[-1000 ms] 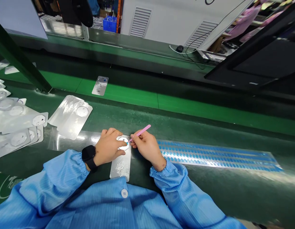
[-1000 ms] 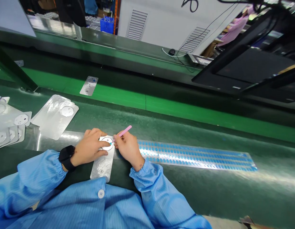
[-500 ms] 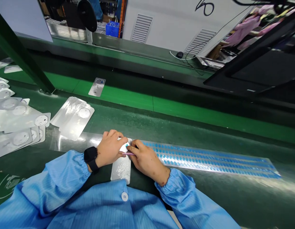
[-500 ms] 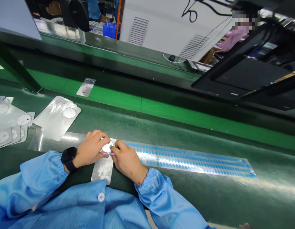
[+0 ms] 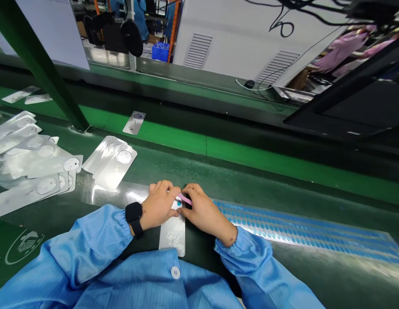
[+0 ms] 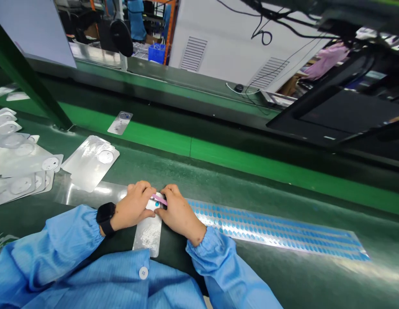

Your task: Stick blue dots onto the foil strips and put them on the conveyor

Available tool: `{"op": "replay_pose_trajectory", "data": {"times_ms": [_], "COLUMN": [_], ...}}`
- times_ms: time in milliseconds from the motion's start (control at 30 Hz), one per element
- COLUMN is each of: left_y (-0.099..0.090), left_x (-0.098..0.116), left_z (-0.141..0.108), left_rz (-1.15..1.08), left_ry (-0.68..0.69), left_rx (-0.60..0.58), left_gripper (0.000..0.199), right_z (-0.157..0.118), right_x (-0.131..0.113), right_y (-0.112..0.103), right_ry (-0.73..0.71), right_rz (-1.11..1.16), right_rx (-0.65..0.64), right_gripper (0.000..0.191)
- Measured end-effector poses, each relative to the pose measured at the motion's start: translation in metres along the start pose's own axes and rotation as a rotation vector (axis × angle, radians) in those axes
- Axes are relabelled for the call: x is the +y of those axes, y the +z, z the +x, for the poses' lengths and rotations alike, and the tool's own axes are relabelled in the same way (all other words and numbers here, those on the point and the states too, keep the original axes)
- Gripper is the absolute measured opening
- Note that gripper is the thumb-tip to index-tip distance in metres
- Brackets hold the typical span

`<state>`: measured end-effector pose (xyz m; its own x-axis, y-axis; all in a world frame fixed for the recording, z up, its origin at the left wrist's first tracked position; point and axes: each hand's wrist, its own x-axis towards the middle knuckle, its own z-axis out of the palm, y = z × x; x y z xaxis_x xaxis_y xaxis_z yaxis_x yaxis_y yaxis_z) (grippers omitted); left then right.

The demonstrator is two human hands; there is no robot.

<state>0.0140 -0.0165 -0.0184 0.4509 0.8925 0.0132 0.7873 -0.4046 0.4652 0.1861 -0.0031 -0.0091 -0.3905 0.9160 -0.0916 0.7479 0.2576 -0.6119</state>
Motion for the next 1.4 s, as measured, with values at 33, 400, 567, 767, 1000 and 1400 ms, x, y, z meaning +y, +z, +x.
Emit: {"op": "replay_pose_trajectory", "data": {"times_ms": [33,400,567,767,1000,1400], "left_y": [-0.001,-0.102,-0.105,-0.108,-0.133,-0.051], "left_x": [-0.001,-0.092,-0.101,-0.101,-0.088,-0.003], "left_z": [-0.001,0.004,0.005,0.008,-0.005,-0.014], "left_rz": [-0.014,0.325,0.320,0.321,0.277,-0.246], "left_ry": [-0.007,-0.765,-0.814,-0.817,-0.761,-0.354], "left_rx": [0.066,0.213,0.066,0.152,0.272,0.091], "left_gripper": [0.056,0.052,0.056,0.071,0.046,0.023], "right_z": [0.006,0.164,0.104,0.003,-0.015,-0.009], "right_x": [0.002,0.009,0.010,0.022,0.034,0.028], "right_y": [-0.002,-0.106,-0.093,-0.046,-0.013,-0.014], "right_ry": [0.038,0.188,0.180,0.174,0.328,0.340], "right_rz": [0.066,0.285,0.546,0.498,0.697,0.630], "right_rx": [-0.020,0.597,0.382,0.155,0.036,0.061], "right_gripper": [0.027,0.022,0.014,0.037,0.038,0.014]}}
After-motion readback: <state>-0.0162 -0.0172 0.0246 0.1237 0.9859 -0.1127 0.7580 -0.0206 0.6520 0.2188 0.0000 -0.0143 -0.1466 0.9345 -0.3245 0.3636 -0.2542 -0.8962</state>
